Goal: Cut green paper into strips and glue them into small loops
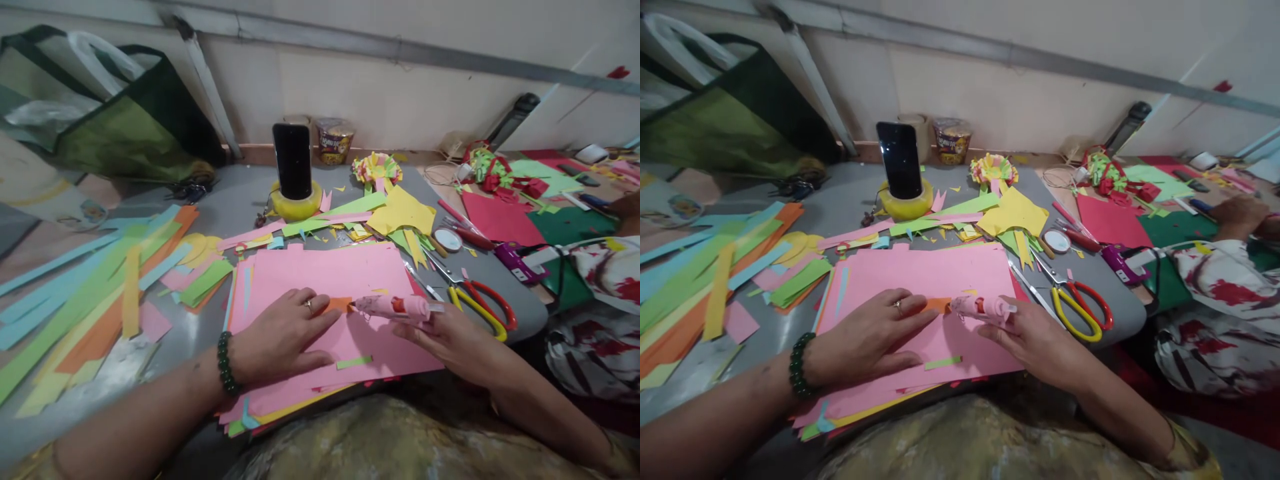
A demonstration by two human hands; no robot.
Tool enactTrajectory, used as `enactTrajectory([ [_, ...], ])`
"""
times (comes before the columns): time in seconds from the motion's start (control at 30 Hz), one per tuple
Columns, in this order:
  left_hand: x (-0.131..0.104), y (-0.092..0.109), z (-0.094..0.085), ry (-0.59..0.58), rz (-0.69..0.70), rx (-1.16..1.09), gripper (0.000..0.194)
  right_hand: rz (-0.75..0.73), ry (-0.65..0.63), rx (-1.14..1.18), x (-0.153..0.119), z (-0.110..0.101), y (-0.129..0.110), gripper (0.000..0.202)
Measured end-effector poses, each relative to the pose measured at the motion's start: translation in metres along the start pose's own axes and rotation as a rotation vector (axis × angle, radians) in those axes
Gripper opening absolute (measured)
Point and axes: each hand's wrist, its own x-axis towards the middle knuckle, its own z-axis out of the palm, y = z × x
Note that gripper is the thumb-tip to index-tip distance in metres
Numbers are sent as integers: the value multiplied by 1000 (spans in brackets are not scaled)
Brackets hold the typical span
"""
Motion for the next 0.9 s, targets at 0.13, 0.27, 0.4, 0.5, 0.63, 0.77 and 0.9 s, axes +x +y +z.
enactTrajectory([
  [0.13,1,1,-1,-22,-9,5,53,1,-24,-56,3,-1,-1,36],
  [0.27,2,3,-3,-58,-23,0,53,-40,-73,-106,2,-3,-2,33],
  [0.4,2,3,-4,-70,-23,-5,53,-71,37,-150,4,-2,0,35],
  [0.5,2,2,-3,-70,-23,1,52,-73,46,-168,5,-3,2,38],
  [0.63,2,2,-2,-57,-22,5,52,-115,3,-173,3,-4,3,41],
  [0.77,2,3,-3,-53,-25,9,50,-113,64,-193,3,-3,5,45],
  [0.9,1,2,-3,-42,-25,1,50,-146,64,-191,2,-1,6,50],
])
